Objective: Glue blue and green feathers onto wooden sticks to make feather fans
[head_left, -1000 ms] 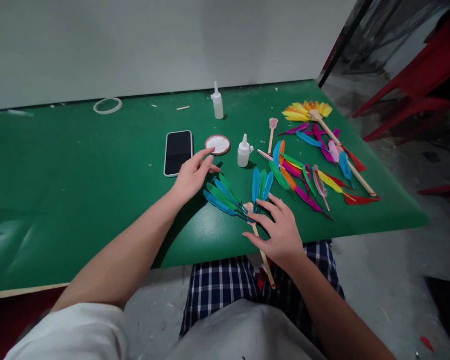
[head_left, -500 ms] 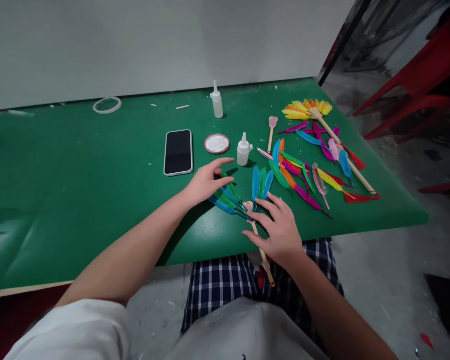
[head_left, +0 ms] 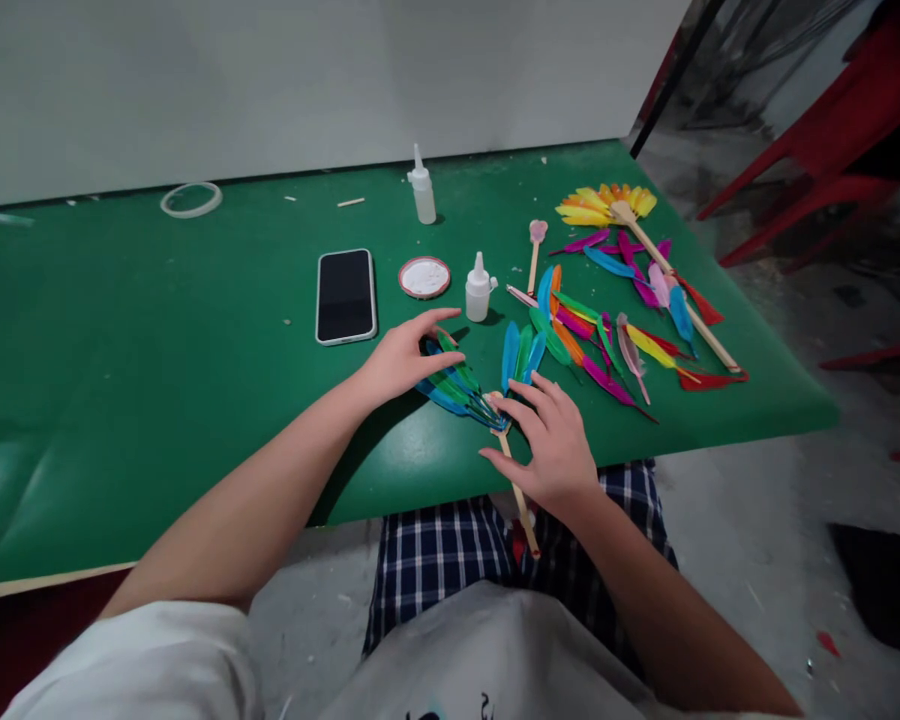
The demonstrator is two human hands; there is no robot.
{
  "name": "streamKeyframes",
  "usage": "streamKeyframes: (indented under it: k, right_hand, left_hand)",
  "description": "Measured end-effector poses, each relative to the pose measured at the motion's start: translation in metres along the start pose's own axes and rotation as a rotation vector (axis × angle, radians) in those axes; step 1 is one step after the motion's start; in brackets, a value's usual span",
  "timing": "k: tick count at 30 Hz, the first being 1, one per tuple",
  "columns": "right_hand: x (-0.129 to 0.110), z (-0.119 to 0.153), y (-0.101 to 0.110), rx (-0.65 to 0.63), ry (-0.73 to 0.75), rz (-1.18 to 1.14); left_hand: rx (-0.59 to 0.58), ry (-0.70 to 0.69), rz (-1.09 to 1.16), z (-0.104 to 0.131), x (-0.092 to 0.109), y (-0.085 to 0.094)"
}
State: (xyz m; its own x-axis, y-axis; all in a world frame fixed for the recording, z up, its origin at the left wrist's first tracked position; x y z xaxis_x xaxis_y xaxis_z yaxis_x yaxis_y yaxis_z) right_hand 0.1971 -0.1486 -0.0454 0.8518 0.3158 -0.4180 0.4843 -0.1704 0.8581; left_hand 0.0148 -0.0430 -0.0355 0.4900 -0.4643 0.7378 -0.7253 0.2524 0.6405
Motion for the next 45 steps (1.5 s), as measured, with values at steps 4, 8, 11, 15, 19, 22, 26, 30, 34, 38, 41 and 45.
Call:
streamKeyframes:
  k: [4, 8, 11, 15, 19, 22, 26, 30, 34, 38, 41, 45]
  right_hand:
    - [0.0, 0.0, 0.0, 0.008, -0.004, 0.001]
    - [-0.001, 0.0, 0.0, 0.006, 0.013, 0.006]
    - [-0.001, 0.0, 0.0, -0.005, 0.016, 0.005]
    - [0.001, 0.0, -0.001, -0.005, -0.019, -0.013]
    - [0.005, 0.0, 0.001, 0.005, -0.043, -0.026]
    - [0.008, -0.001, 0.007, -0.028, -0.052, 0.001]
    - [0.014, -0.001, 0.012, -0.122, -0.043, 0.013]
    - [0.019, -0.003, 0.013, -0.138, -0.006, 0.006]
    - [0.019, -0.007, 0.012, -0.149, 0.059, -0.001]
    - [0.018, -0.009, 0.012, -0.171, 0.074, -0.013]
    - [0.017, -0.009, 0.012, -0.17, 0.07, -0.022]
    - [0.017, -0.008, 0.012, -0.169, 0.061, -0.031]
  left_hand:
    - [-0.024, -0.01, -0.07, -0.001, 0.002, -0.001]
    - [-0.03, -0.014, -0.049, -0.001, 0.003, -0.001]
    - [-0.042, -0.015, -0.045, -0.001, 0.003, -0.002]
    - [-0.051, -0.027, -0.078, -0.001, 0.003, -0.002]
    - [-0.08, -0.037, -0.071, 0.0, 0.003, 0.0]
    - [-0.13, -0.024, -0.065, 0.002, 0.003, 0.003]
    - [-0.255, -0.042, -0.071, 0.007, 0.002, 0.007]
    - [-0.343, -0.087, -0.085, 0.01, 0.005, 0.006]
    - [-0.42, -0.132, -0.104, 0.011, 0.013, -0.002]
    - [-0.473, -0.184, -0.103, 0.013, 0.023, -0.01]
    - [-0.498, -0.228, -0.106, 0.014, 0.029, -0.013]
    - [-0.501, -0.239, -0.12, 0.014, 0.033, -0.015]
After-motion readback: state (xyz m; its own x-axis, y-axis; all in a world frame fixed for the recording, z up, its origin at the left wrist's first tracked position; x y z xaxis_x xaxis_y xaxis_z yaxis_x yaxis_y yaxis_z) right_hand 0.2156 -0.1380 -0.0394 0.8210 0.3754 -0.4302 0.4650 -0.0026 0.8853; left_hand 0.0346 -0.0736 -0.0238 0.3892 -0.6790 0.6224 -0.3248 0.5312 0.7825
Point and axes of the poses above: each hand's wrist, its own z-axis away from the middle knuckle, its own y-axis out of the back of the hand, x = y × z, the point moved 4 cm from there along -z, towards the middle knuckle, and after that the axes turned 12 degrees about -y, right-handed, at the moved point
